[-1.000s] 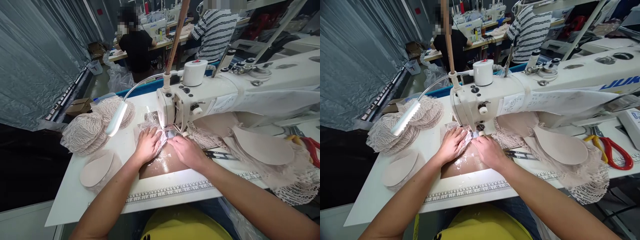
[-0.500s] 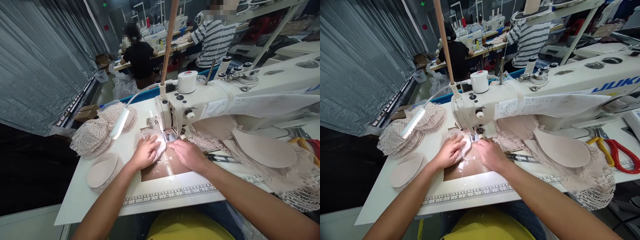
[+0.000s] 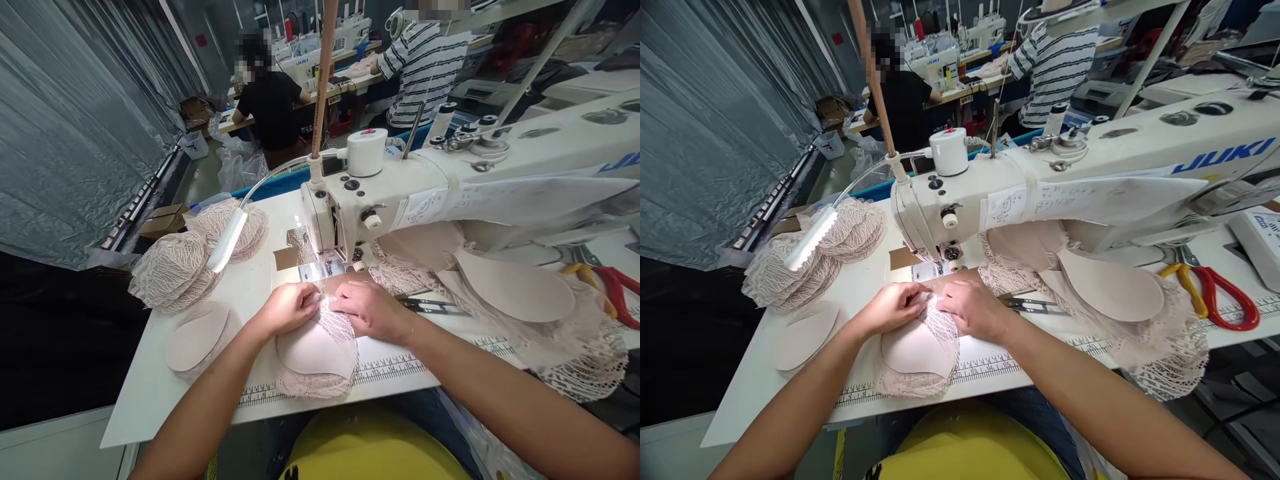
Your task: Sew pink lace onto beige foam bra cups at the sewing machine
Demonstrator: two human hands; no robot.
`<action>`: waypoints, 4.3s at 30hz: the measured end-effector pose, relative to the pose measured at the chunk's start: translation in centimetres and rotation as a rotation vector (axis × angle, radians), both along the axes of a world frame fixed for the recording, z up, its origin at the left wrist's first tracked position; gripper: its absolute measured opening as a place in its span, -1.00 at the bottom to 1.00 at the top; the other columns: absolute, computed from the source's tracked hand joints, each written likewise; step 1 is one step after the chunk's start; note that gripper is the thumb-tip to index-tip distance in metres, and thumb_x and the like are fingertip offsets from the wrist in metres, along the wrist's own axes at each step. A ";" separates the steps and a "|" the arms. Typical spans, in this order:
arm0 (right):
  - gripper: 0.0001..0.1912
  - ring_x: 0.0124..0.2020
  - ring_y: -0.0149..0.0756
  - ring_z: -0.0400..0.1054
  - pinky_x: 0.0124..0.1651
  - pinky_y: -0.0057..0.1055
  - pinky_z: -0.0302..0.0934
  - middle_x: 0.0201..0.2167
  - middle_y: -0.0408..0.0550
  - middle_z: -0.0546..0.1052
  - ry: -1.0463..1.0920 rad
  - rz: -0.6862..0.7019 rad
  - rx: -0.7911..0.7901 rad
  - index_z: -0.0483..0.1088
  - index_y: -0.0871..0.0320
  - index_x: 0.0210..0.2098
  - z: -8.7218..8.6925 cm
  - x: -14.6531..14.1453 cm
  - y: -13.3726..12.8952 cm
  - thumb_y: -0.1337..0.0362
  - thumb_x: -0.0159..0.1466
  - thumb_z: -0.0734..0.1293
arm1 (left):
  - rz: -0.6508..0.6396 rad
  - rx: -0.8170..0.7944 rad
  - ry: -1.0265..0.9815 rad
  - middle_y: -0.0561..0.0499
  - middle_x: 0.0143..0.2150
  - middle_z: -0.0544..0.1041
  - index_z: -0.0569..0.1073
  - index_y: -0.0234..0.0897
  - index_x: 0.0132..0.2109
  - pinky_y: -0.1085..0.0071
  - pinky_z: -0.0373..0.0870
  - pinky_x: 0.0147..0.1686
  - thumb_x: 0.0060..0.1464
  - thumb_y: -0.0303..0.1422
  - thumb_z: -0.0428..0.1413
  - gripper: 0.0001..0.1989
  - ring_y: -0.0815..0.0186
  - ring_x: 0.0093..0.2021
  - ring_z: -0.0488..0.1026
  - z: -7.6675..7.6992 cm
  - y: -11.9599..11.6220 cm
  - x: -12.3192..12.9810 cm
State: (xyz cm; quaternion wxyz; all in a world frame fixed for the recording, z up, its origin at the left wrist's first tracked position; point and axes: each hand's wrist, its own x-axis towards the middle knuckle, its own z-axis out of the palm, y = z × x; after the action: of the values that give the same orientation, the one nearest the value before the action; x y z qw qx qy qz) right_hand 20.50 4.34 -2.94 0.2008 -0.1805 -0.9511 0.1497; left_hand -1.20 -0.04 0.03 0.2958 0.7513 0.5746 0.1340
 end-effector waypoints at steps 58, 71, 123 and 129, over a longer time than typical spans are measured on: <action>-0.71 -0.38 -0.33 0.27 -0.36 -0.42 0.02 -0.41 -0.06 0.46 -0.192 -0.399 0.047 0.46 0.12 -0.21 -0.3 -0.9 0.5 0.37 0.33 0.11 | -0.340 0.376 0.283 -0.21 0.21 0.32 0.35 -0.34 0.14 0.07 0.31 0.09 0.08 -0.55 -0.05 -0.55 0.08 0.17 0.29 -1.0 2.7 -0.7; -0.70 -0.29 -0.34 0.34 -0.25 -0.46 0.15 -0.28 -0.07 0.53 -0.090 -0.386 -0.086 0.49 0.12 -0.20 -0.2 0.3 0.5 0.44 0.27 0.14 | -0.172 0.437 0.178 -0.09 -0.36 0.44 0.44 -0.30 -0.32 0.28 0.31 -0.29 0.21 -0.41 -0.09 -0.77 0.24 -0.33 0.34 -1.4 -2.4 2.8; -0.68 -0.41 -0.30 0.06 -0.34 -0.39 -0.03 -0.44 -0.01 0.35 -0.151 -0.332 0.067 0.45 0.26 -0.23 -0.6 1.1 -4.3 0.51 0.29 0.08 | -0.189 0.446 0.288 -0.16 0.17 0.37 0.37 -0.38 0.12 0.11 0.40 -0.13 0.06 -0.57 -0.07 -0.55 0.09 -0.09 0.35 -2.6 -1.4 1.9; -0.69 -0.40 -0.29 0.07 -0.32 -0.38 -0.04 -0.43 -0.01 0.35 -0.167 -0.315 0.079 0.44 0.25 -0.23 -0.4 1.2 -4.3 0.51 0.28 0.08 | -0.241 0.466 0.375 -0.15 0.18 0.38 0.40 -0.41 0.11 0.13 0.40 -0.19 0.06 -0.56 -0.07 -0.54 0.10 -0.16 0.33 -2.5 -1.3 1.9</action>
State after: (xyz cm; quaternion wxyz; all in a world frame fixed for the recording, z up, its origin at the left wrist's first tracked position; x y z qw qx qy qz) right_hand 21.73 0.06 -3.29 0.1491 -0.3310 -0.9296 0.0633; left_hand 0.67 -1.38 -2.42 0.0183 0.8730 0.4798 0.0852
